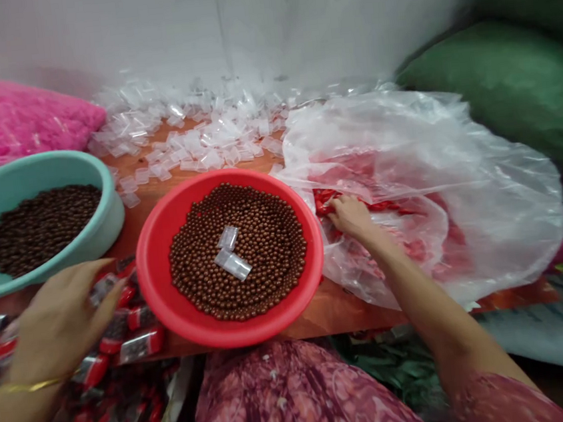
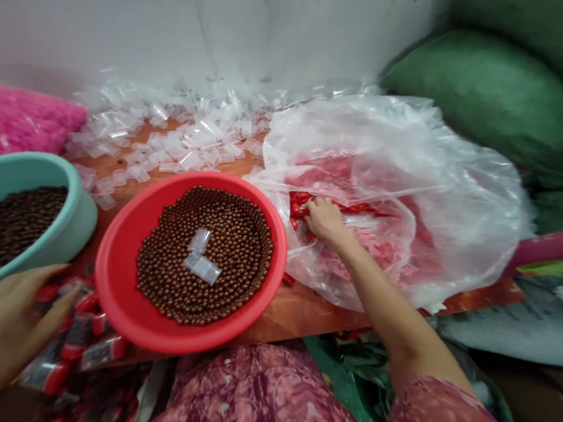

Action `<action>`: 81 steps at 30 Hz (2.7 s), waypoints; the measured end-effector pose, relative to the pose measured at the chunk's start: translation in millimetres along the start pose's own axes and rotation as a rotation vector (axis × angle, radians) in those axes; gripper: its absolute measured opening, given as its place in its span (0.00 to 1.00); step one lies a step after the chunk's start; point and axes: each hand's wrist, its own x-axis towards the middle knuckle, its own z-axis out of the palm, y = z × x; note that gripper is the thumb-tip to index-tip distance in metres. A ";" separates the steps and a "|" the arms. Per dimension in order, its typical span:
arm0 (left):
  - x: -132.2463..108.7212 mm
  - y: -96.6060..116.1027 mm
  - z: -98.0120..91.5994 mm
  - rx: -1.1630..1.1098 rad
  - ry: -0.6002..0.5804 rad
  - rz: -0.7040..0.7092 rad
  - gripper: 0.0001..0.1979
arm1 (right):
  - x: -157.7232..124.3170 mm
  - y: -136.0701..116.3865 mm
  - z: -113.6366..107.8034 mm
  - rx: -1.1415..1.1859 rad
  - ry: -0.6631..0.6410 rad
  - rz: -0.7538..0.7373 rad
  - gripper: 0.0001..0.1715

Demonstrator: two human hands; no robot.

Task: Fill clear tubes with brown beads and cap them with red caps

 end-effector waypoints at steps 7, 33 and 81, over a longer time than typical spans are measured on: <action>63.2 102.8 15.1 0.124 -0.466 0.312 0.13 | -29.7 5.8 -1.6 0.162 0.165 0.180 0.17; 146.5 74.6 72.3 0.169 -0.531 0.649 0.18 | -58.1 -108.3 -44.5 0.823 0.266 -0.352 0.13; 116.2 125.4 64.9 -1.992 -0.637 -0.223 0.26 | -55.2 -109.6 -44.8 1.134 0.188 -0.240 0.12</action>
